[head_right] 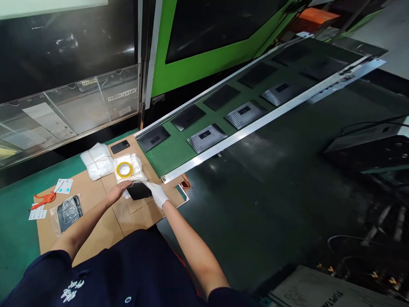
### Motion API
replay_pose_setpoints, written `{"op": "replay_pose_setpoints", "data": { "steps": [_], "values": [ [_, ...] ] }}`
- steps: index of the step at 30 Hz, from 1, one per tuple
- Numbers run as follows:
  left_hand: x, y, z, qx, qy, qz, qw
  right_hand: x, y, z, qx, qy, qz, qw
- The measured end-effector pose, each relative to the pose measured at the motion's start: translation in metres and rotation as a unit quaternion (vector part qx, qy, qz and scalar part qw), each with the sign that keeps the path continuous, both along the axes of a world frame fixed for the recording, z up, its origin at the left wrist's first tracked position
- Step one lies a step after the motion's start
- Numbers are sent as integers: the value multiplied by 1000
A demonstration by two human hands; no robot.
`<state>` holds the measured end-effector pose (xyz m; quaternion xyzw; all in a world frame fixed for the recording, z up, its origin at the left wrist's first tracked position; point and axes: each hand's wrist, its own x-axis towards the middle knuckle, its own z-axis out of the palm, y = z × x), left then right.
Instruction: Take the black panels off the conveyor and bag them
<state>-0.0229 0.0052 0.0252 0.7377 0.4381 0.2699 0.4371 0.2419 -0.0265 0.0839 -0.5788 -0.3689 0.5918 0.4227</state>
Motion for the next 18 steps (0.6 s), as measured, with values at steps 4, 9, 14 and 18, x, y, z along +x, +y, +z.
{"op": "replay_pose_setpoints", "data": {
  "steps": [4, 9, 14, 18],
  "values": [
    [1, 13, 16, -9, -8, 68, 998, 23, -12, 24, -57, 51, -34, 996],
    [-1, 28, 36, -23, 9, 136, 990, 50, -32, 40, -94, 111, -63, 987],
    [-4, 29, 64, -25, 17, 169, 985, 62, -37, 41, -86, 80, -41, 992],
    [-8, 19, 104, -4, 1, 193, 981, 60, -14, 55, -1, -8, 11, 1000]
  ]
}}
